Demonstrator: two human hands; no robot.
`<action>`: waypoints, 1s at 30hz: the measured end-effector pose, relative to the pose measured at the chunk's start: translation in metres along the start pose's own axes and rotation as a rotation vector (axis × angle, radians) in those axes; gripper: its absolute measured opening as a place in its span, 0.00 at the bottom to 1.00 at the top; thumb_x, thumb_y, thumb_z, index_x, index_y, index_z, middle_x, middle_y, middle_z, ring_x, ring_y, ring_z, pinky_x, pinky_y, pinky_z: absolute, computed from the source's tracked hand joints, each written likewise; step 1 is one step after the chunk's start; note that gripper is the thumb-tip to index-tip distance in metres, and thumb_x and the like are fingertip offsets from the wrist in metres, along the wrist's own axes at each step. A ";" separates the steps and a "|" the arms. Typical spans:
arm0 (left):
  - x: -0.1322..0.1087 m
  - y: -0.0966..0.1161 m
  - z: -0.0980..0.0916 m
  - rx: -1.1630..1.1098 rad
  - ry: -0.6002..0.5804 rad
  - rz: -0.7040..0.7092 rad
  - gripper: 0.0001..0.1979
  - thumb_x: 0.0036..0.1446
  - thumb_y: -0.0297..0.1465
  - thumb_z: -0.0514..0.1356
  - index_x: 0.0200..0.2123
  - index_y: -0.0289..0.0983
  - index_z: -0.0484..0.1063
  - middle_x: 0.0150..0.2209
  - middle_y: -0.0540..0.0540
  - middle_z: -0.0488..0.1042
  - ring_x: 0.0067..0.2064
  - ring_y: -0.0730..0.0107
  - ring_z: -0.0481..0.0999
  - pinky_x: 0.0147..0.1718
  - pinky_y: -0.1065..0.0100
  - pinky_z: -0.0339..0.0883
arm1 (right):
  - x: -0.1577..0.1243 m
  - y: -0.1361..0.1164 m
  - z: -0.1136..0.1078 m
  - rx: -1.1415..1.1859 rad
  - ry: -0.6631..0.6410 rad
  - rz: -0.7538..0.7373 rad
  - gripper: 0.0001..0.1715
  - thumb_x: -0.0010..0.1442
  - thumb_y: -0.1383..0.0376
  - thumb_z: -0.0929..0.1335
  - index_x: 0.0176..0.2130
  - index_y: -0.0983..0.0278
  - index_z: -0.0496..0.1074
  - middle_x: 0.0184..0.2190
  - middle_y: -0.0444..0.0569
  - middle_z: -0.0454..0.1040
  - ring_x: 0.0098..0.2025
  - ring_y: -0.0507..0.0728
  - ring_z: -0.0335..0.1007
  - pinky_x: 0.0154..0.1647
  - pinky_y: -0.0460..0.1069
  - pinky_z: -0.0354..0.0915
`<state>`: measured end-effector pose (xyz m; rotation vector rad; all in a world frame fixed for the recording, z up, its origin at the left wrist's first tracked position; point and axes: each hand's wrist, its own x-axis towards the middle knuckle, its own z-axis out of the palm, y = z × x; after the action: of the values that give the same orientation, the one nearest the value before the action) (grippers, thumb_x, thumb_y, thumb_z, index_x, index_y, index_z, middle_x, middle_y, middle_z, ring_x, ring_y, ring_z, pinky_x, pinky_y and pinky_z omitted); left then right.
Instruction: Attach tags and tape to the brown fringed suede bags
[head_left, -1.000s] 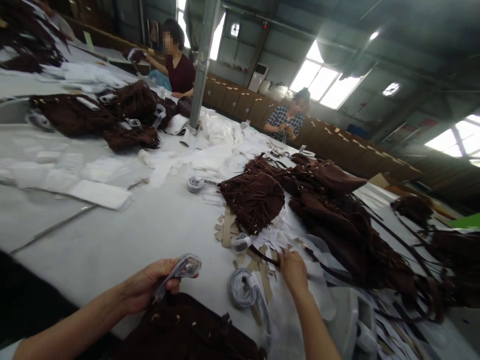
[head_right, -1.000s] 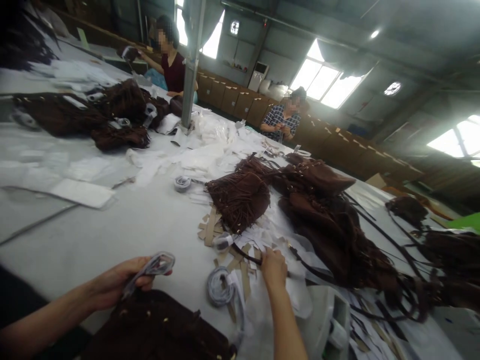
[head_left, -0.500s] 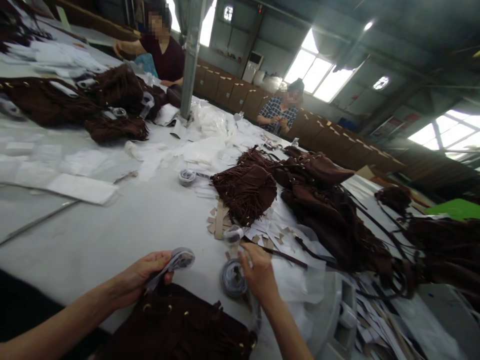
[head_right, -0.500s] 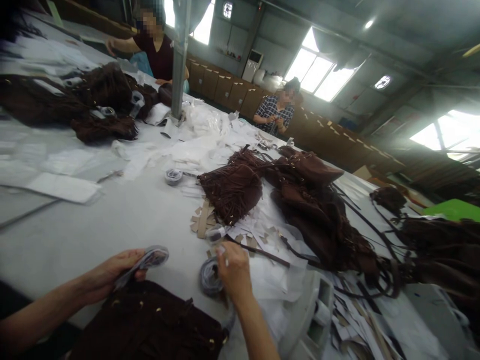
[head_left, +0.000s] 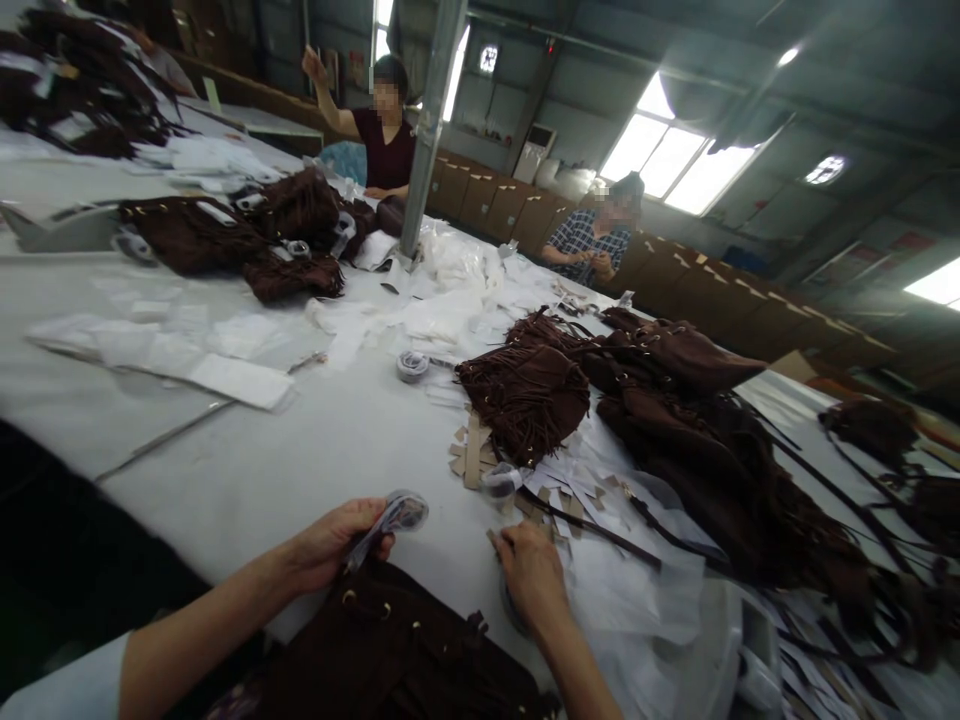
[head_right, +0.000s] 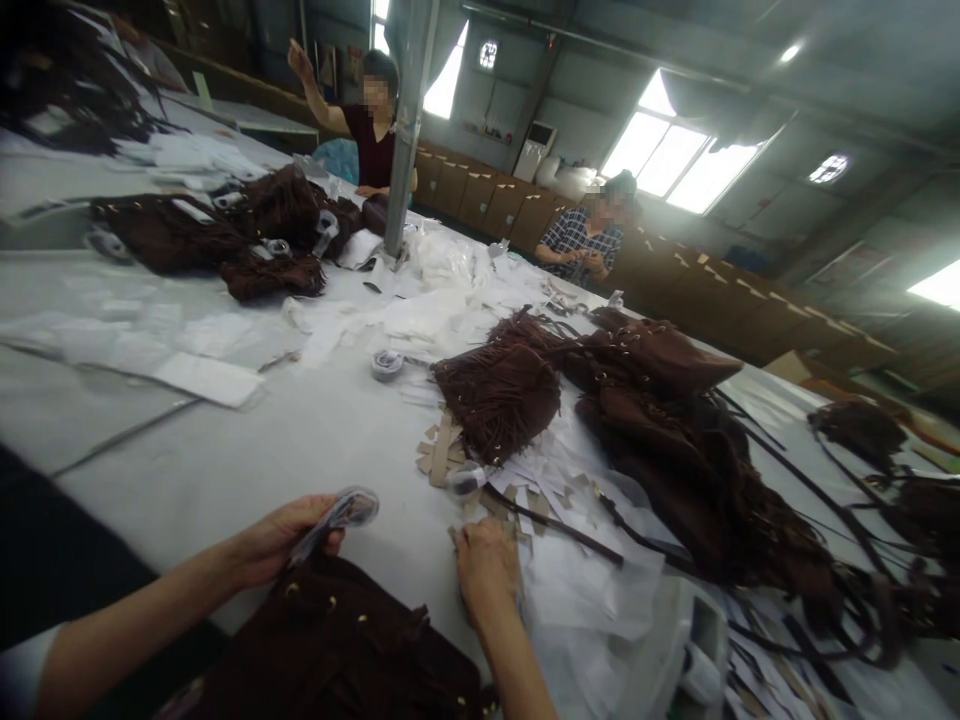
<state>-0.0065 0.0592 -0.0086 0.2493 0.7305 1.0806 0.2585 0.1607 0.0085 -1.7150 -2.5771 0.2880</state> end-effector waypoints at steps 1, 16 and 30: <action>0.000 0.000 0.000 0.023 -0.016 0.019 0.12 0.51 0.35 0.67 0.33 0.31 0.74 0.25 0.47 0.72 0.24 0.77 0.70 0.25 0.77 0.64 | 0.000 -0.001 0.000 0.008 -0.002 0.012 0.17 0.62 0.62 0.62 0.26 0.64 0.74 0.31 0.55 0.74 0.37 0.60 0.71 0.40 0.51 0.62; -0.020 0.002 0.033 0.100 -0.186 0.130 0.14 0.56 0.34 0.63 0.43 0.32 0.76 0.33 0.42 0.76 0.33 0.71 0.73 0.34 0.74 0.65 | -0.037 -0.124 -0.018 1.097 -0.002 -0.045 0.41 0.47 0.65 0.73 0.58 0.62 0.59 0.41 0.48 0.74 0.36 0.55 0.71 0.37 0.50 0.68; -0.027 -0.007 0.045 -0.041 -0.184 0.181 0.10 0.53 0.29 0.64 0.39 0.31 0.77 0.32 0.44 0.76 0.29 0.76 0.71 0.29 0.77 0.64 | -0.053 -0.125 0.006 0.543 0.557 -0.304 0.23 0.60 0.61 0.66 0.54 0.64 0.64 0.43 0.55 0.71 0.46 0.60 0.69 0.46 0.54 0.69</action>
<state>0.0208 0.0394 0.0326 0.3799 0.5275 1.2254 0.1645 0.0641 0.0278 -1.0197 -2.0512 0.3841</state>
